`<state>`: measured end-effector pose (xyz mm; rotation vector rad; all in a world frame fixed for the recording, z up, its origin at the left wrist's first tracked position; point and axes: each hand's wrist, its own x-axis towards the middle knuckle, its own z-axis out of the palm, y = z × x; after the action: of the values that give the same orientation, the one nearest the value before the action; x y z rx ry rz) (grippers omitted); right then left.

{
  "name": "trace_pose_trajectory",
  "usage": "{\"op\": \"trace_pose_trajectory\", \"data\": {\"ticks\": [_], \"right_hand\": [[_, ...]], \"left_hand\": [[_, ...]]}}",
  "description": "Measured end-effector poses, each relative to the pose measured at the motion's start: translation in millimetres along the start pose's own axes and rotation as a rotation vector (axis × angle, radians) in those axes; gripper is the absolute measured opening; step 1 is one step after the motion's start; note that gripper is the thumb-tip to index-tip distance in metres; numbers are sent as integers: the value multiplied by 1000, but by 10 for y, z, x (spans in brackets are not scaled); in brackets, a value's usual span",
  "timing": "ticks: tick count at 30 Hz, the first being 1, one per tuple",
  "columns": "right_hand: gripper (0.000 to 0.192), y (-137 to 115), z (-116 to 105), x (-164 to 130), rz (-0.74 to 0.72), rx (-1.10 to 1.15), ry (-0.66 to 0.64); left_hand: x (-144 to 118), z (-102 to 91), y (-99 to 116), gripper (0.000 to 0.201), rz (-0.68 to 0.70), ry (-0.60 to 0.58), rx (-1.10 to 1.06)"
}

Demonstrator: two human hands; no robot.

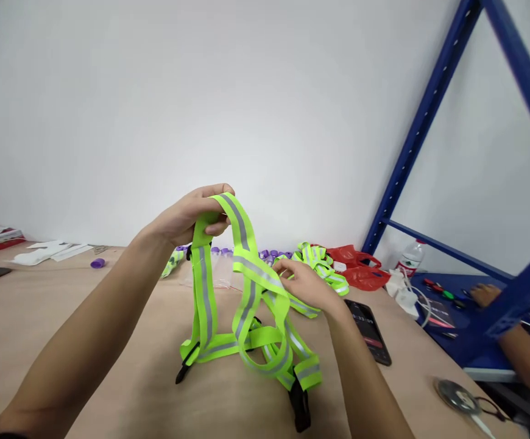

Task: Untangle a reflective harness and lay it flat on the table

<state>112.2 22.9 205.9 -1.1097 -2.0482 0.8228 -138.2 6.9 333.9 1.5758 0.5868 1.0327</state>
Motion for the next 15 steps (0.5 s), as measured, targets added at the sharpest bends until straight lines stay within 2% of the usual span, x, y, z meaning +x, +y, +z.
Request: {"op": "trace_pose_trajectory", "data": {"ticks": [3, 4, 5, 6, 8, 11, 13, 15], "right_hand": [[26, 11, 86, 109, -52, 49, 396], [28, 12, 114, 123, -83, 104, 482], [31, 13, 142, 126, -121, 163, 510], [34, 12, 171, 120, -165, 212, 487], [48, 1, 228, 96, -251, 266, 362], [68, -44, 291, 64, -281, 248, 226], [57, -82, 308, 61, -259, 199, 246], [34, -108, 310, 68, -248, 168, 311]], "left_hand": [[71, -116, -106, 19, -16, 6, -7], [92, -151, -145, 20, -21, 12, -15], [110, -183, -185, 20, -24, 19, -27], [124, -210, -224, 19, -27, 29, -40], [141, -249, -299, 19, -19, 60, -68], [138, -276, -409, 21, -11, 112, -108], [123, -282, -495, 23, -8, 148, -151], [106, -281, -602, 21, -14, 194, -208]]}}
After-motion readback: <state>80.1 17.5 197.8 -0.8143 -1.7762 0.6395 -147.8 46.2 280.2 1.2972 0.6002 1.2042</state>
